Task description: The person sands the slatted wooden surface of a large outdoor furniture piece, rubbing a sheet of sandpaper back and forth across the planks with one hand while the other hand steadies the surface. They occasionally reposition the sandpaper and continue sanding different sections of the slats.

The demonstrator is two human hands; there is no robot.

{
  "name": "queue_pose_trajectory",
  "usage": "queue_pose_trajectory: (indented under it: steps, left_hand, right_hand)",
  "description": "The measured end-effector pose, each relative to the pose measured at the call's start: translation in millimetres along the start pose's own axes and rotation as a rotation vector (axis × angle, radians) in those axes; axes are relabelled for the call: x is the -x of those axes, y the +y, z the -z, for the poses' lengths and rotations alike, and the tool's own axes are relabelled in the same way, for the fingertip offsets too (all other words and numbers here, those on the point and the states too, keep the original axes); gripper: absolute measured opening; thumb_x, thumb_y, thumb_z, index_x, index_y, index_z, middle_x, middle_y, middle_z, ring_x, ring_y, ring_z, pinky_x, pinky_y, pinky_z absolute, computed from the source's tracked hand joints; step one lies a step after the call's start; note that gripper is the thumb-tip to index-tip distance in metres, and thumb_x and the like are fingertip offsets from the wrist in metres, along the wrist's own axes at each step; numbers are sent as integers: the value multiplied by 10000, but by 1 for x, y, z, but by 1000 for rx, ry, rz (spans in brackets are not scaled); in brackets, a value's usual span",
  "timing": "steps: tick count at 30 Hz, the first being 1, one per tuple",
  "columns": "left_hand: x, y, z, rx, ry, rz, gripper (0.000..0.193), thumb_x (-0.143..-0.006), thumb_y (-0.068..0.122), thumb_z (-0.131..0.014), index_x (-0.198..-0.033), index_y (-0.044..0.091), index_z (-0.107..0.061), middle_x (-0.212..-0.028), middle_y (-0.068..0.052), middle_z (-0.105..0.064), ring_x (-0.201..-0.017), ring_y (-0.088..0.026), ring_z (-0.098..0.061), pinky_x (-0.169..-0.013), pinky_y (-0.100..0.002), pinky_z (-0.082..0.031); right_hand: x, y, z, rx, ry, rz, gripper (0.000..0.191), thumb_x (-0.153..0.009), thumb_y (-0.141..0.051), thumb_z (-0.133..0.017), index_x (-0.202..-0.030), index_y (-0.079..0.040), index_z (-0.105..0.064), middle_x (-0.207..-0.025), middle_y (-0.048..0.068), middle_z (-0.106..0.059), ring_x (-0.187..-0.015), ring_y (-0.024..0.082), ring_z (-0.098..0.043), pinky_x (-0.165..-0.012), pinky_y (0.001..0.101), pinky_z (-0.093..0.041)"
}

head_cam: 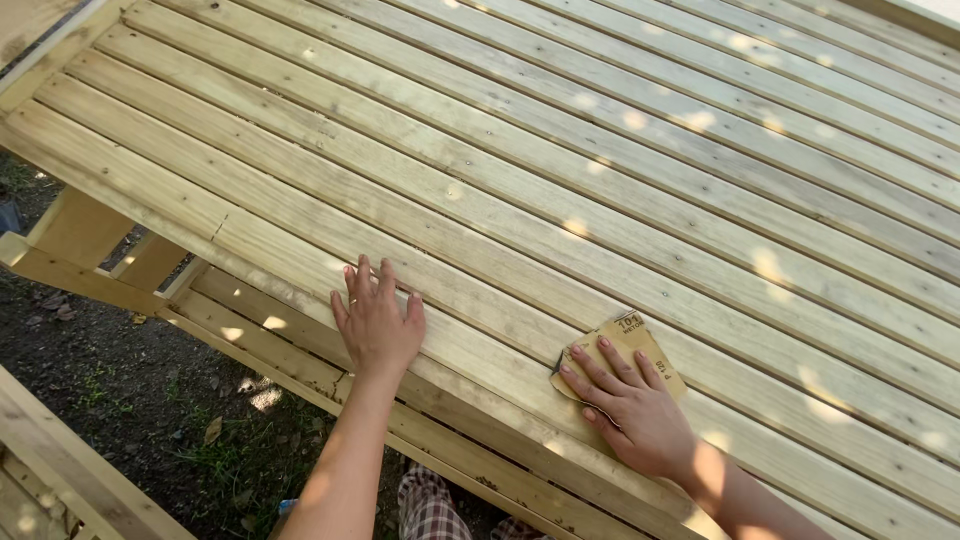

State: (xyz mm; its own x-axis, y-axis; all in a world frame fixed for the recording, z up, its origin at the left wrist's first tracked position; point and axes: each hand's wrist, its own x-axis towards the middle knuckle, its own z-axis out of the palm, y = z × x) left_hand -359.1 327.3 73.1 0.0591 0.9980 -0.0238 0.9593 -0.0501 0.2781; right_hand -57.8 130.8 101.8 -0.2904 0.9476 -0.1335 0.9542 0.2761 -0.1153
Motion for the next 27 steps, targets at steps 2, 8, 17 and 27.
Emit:
queue_pose_trajectory:
  steps: [2, 8, 17, 27]
  left_hand:
    - [-2, 8, -3, -20, 55, 22, 759, -934, 409, -539, -1574, 62, -326, -1649, -187, -223, -1520, -359, -171, -1208, -527, -91]
    - [-8, 12, -4, -71, 1, 102, 685, -979, 349, -460, -1584, 66, -306, -1664, -134, -241, -1531, -297, -218, -1229, -512, -110]
    - [-5, 18, 6, -33, 21, 96, 663, -965, 324, -466, -1553, 37, -361, -1653, -146, -281, -1512, -293, -281, -1228, -499, -145]
    - [-13, 14, 2, 55, 41, 102, 583, -1004, 293, -428, -1532, 48, -427, -1650, -145, -317, -1536, -288, -271, -1264, -472, -143]
  right_hand:
    - [-19, -2, -7, -32, -83, -75, 595, -1015, -429, -347, -1599, -389, -241, -1703, -71, -127, -1560, 277, -16, -1200, 613, -33]
    - [-173, -52, -10, -130, -28, -114, 566, -1034, -410, -342, -1589, -352, -251, -1691, -73, -170, -1563, 286, -79, -1222, 635, -76]
    - [-35, -19, -1, -67, -32, -68, 598, -989, -290, -420, -1577, -264, -315, -1663, -55, -253, -1545, 237, -146, -1219, 537, -141]
    - [-189, -54, -4, -117, 53, -83, 552, -1050, -333, -420, -1592, -266, -336, -1674, -85, -275, -1565, 228, -152, -1272, 558, -118]
